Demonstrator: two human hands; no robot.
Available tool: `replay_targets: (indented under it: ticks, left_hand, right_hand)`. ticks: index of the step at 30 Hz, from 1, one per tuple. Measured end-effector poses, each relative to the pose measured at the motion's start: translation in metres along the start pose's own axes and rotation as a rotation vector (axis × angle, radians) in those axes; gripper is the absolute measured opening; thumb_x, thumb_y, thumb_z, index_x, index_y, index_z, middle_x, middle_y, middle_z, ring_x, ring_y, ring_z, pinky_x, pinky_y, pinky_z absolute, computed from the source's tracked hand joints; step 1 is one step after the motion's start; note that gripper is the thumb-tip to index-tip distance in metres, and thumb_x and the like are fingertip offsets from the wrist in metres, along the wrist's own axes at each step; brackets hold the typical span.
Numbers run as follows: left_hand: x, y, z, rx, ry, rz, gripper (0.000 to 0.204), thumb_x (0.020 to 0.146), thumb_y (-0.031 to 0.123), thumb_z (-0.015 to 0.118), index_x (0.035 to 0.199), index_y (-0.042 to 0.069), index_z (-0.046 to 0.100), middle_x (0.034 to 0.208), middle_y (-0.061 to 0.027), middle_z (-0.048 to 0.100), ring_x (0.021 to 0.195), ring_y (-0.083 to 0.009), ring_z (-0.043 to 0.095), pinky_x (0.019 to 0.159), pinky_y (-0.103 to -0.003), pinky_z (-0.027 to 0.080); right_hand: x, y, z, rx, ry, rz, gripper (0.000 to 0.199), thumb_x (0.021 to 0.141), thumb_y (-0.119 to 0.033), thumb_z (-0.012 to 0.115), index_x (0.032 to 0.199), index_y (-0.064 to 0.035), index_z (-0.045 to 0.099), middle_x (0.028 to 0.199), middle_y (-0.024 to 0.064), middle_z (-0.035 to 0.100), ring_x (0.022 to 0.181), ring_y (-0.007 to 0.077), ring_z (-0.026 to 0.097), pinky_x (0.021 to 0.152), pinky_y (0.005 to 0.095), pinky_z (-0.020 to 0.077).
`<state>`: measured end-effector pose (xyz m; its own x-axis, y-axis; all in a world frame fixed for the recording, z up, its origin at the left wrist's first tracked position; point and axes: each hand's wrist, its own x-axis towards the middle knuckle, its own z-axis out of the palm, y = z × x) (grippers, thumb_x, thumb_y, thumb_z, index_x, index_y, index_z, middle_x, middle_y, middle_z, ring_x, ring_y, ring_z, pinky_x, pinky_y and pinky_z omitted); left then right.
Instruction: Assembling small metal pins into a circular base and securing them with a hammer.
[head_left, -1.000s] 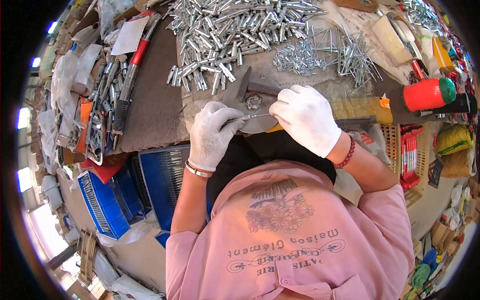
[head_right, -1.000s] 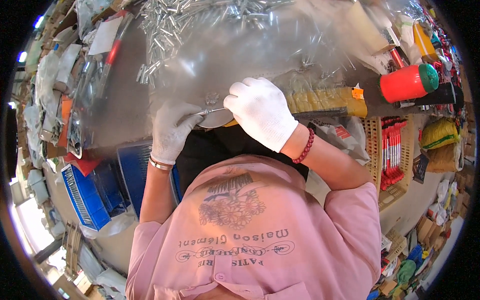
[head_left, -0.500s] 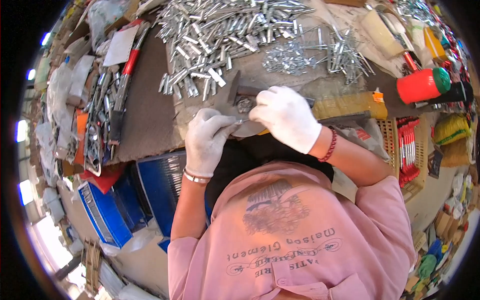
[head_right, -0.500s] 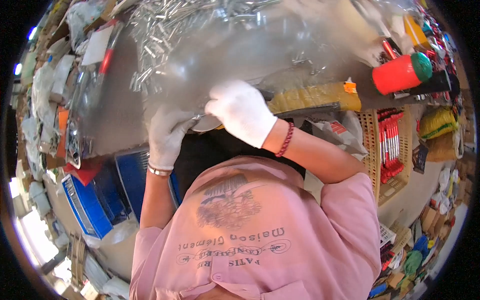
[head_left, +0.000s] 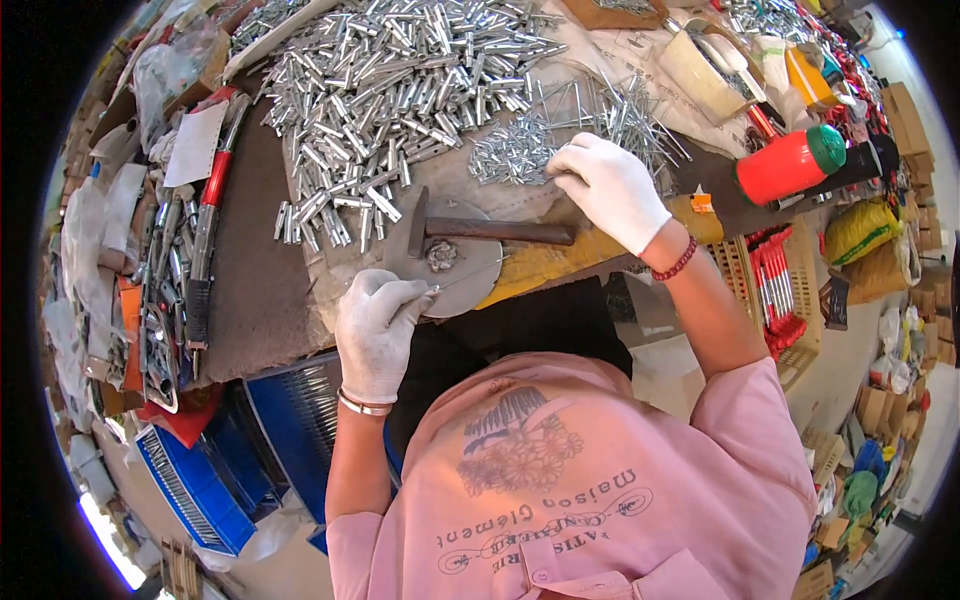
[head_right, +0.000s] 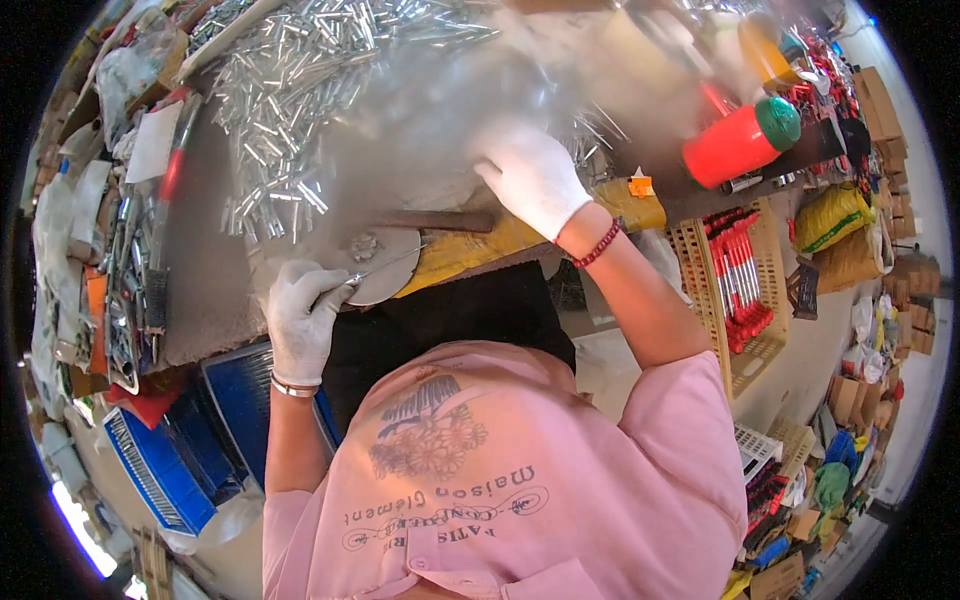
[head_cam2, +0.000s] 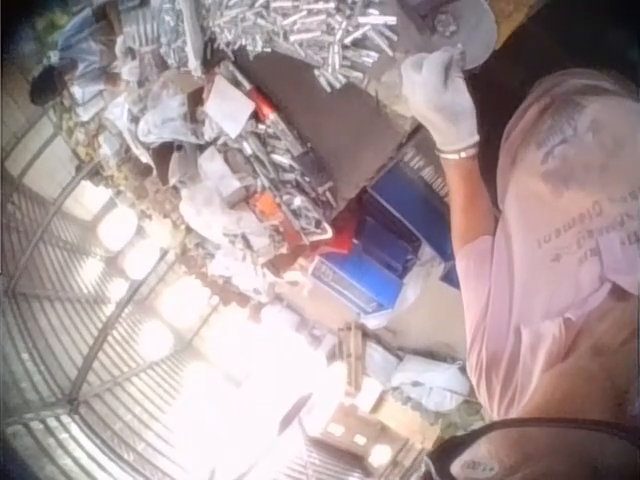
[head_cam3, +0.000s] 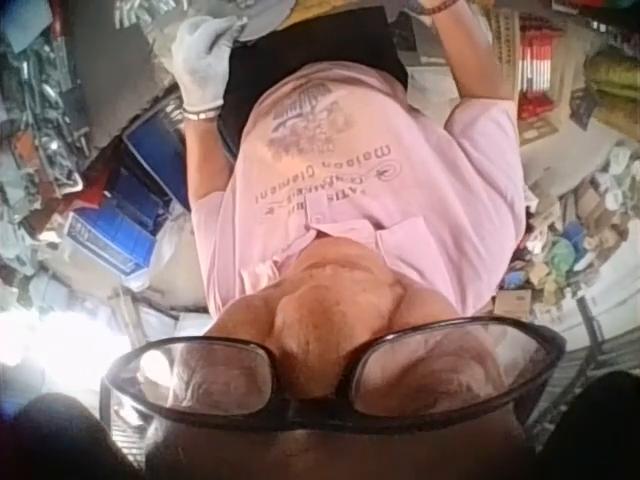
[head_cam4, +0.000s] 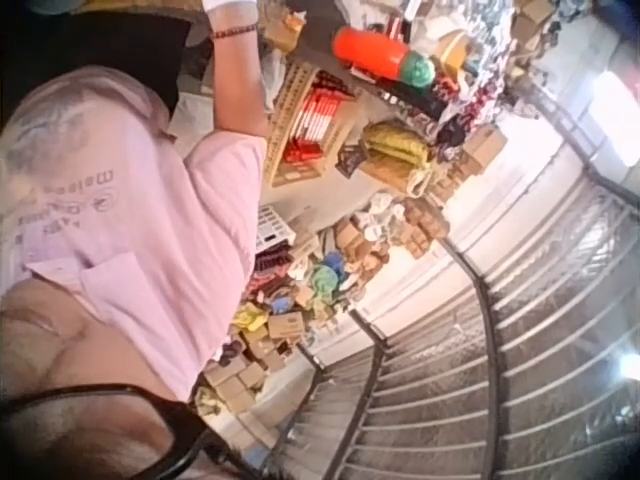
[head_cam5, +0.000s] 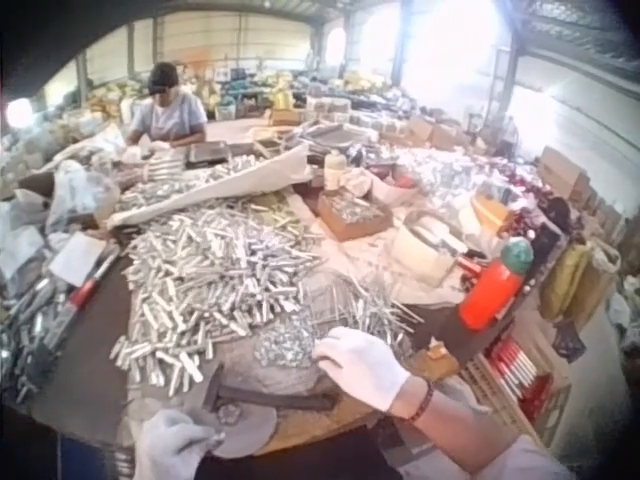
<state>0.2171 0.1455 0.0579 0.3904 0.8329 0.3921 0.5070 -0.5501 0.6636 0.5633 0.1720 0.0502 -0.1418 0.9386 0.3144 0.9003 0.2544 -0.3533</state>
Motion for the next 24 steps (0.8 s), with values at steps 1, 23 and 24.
replay_targets:
  ticks: [1,23,24]
  left_hand:
    - [0.000,0.001,0.000,-0.010,-0.003,-0.006,0.018,0.078,0.003,0.087,0.093,0.008,0.078,0.088,-0.0104,0.066,0.084,-0.0303,0.066,0.073,-0.040,0.053]
    - [-0.010,-0.007,0.006,0.103,0.037,-0.019,0.011,0.083,0.014,0.081,0.091,0.016,0.075,0.090,-0.0059,0.064,0.085,-0.0319,0.068,0.071,-0.043,0.056]
    - [-0.010,-0.007,0.006,0.098,0.059,-0.001,0.010,0.083,0.013,0.081,0.090,0.017,0.074,0.090,-0.0055,0.064,0.084,-0.0316,0.068,0.071,-0.043,0.056]
  right_hand:
    - [0.003,0.001,0.003,-0.008,-0.032,-0.019,0.007,0.094,-0.013,0.072,0.099,-0.0093,0.073,0.100,0.0101,0.068,0.096,0.0333,0.069,0.085,0.0419,0.0567]
    - [0.008,-0.133,0.032,0.475,-0.220,-0.108,0.062,0.087,0.008,0.065,0.146,-0.0115,0.060,0.088,0.0088,0.066,0.077,0.0240,0.067,0.076,0.0348,0.0574]
    - [0.007,-0.131,0.030,0.465,-0.179,-0.113,0.057,0.087,0.007,0.067,0.141,-0.0112,0.064,0.089,0.0087,0.066,0.078,0.0236,0.067,0.076,0.0343,0.0572]
